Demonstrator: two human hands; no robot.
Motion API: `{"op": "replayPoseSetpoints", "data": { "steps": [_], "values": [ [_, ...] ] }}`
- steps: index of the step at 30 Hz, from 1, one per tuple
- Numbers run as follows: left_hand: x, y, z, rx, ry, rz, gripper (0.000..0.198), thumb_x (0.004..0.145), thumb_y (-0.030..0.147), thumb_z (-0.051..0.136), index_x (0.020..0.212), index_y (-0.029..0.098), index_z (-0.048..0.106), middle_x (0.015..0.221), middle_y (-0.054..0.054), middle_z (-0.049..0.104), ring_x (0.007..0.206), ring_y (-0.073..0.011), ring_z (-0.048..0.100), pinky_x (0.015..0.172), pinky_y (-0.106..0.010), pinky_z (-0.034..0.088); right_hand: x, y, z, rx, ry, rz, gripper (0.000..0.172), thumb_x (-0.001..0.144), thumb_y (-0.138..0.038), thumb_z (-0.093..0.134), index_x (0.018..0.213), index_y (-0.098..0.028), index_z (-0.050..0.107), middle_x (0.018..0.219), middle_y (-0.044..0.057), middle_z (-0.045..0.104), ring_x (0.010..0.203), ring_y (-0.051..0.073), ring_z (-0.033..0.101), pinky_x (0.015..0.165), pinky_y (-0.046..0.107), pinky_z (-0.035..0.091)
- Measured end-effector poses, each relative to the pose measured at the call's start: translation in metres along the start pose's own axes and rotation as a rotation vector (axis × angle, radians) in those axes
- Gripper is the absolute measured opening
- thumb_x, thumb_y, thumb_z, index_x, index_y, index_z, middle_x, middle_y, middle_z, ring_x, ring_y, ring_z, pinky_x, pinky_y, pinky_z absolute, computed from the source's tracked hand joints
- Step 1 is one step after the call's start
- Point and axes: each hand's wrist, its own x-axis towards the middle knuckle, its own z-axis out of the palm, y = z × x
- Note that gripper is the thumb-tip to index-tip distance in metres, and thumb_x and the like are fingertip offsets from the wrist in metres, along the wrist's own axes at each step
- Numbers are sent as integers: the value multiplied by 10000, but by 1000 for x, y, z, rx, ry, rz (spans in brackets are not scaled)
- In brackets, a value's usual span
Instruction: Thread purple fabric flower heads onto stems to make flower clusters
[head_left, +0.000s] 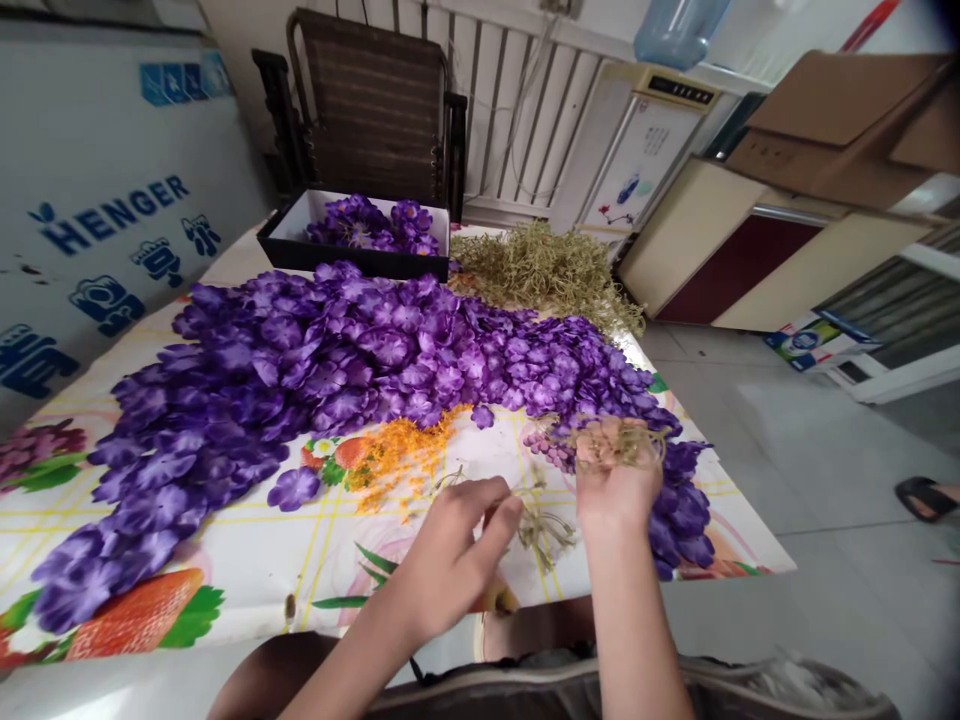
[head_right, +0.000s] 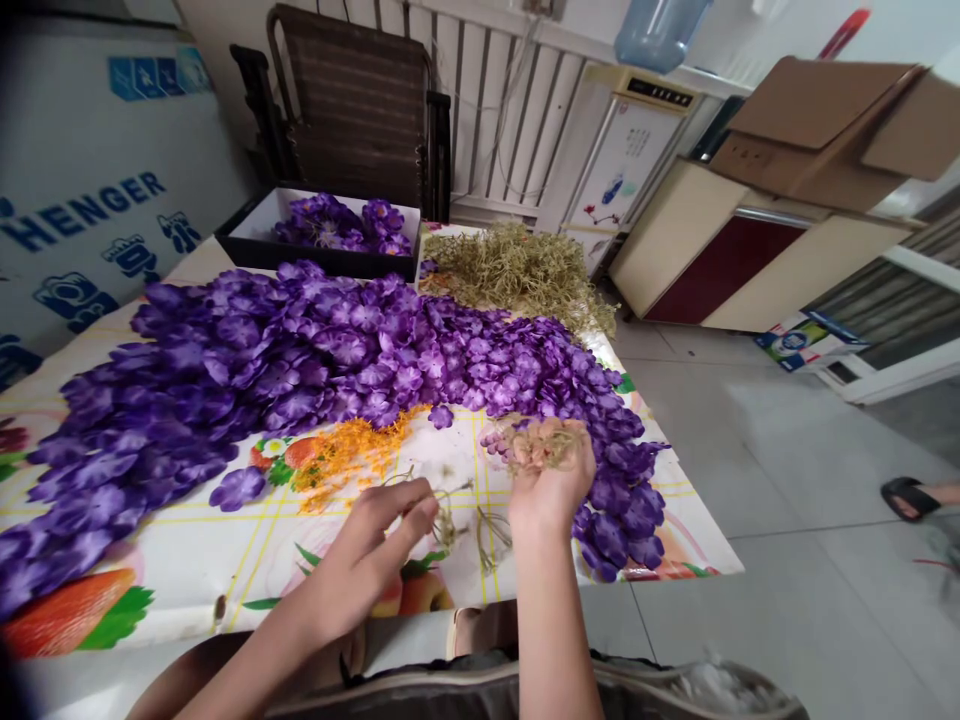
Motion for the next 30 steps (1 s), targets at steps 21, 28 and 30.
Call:
{"op": "replayPoseSetpoints", "data": {
  "steps": [21, 28, 30],
  "values": [
    [11, -11, -18, -329, 659, -187, 458, 938, 522, 361, 591, 226, 325, 551, 53, 306, 508, -114, 283, 463, -241, 267, -17, 21, 17, -915, -712, 37, 112, 786, -240, 602, 751, -199, 700, 809, 61, 634, 790, 222, 588, 722, 354, 479],
    [8, -16, -21, -425, 584, -144, 379, 936, 454, 452, 655, 199, 435, 617, 41, 407, 559, -107, 388, 520, -214, 351, -52, 22, 42, -398, -892, 497, 355, 782, -325, 709, 1131, -330, 643, 991, -5, 669, 858, 166, 622, 760, 283, 504],
    [8, -18, -22, -451, 501, -119, 368, 928, 434, 473, 655, 187, 488, 624, 24, 464, 581, -117, 436, 544, -224, 379, -52, 29, 42, -322, -850, 529, 381, 746, -329, 750, 1116, -322, 660, 944, 6, 664, 834, 173, 609, 700, 274, 493]
  ]
}}
